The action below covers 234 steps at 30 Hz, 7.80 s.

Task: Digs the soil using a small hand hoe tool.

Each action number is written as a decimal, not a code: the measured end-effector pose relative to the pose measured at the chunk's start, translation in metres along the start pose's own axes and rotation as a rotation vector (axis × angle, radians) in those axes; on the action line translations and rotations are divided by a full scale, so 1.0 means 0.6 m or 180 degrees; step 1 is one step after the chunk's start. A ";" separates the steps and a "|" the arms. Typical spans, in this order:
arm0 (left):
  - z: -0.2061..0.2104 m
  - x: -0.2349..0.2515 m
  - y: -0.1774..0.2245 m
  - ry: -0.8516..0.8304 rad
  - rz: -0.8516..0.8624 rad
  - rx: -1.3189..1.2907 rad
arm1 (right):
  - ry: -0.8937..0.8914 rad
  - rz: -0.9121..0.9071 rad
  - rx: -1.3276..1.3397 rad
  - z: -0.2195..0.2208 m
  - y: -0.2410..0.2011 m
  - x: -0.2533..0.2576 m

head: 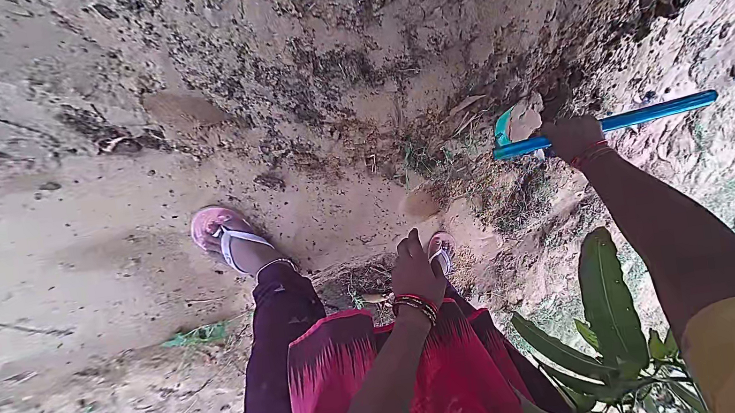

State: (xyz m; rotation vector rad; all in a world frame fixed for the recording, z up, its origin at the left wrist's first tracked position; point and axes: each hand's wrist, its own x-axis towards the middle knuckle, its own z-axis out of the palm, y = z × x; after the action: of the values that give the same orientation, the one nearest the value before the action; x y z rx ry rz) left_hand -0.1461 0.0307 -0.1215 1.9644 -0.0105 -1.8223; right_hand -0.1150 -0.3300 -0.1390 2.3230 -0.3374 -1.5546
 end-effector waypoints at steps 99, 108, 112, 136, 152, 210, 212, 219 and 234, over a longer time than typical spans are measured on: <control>0.011 -0.034 -0.077 0.0119 -0.0027 -0.0422 | 0.0491 0.2828 0.7311 0.097 -0.368 0.004; -0.003 -0.038 -0.071 0.0366 0.0102 -0.0579 | 0.2272 0.3599 0.7464 0.060 -0.305 -0.044; 0.007 -0.039 -0.083 0.0782 0.0286 -0.0707 | 0.0842 0.3505 0.7827 0.024 -0.485 0.055; -0.001 -0.043 -0.075 0.0884 0.0367 -0.1045 | 0.1001 0.2006 0.6478 0.058 -0.308 -0.044; 0.027 -0.044 -0.087 0.1065 0.0435 -0.1118 | 0.0291 0.2228 0.6208 0.081 -0.371 0.009; -0.026 0.049 -0.085 0.3005 -0.0571 -0.3754 | -0.0324 -0.0171 0.1759 0.087 -0.467 0.058; -0.021 0.047 -0.085 0.2887 -0.0451 -0.3753 | -0.0461 -0.0512 0.1367 0.090 -0.466 0.081; -0.006 0.045 -0.072 0.2507 -0.0327 -0.3534 | 0.0449 0.0278 0.1969 0.010 -0.260 0.059; 0.025 0.049 -0.058 0.2435 -0.0199 -0.3337 | 0.0400 0.1601 0.5307 0.209 -0.261 0.050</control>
State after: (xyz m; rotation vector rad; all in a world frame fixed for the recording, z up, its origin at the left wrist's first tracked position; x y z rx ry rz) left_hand -0.1673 0.0479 -0.1610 1.6651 1.0161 -0.6771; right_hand -0.2176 -0.2138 -0.2704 2.6966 -2.6949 -0.7633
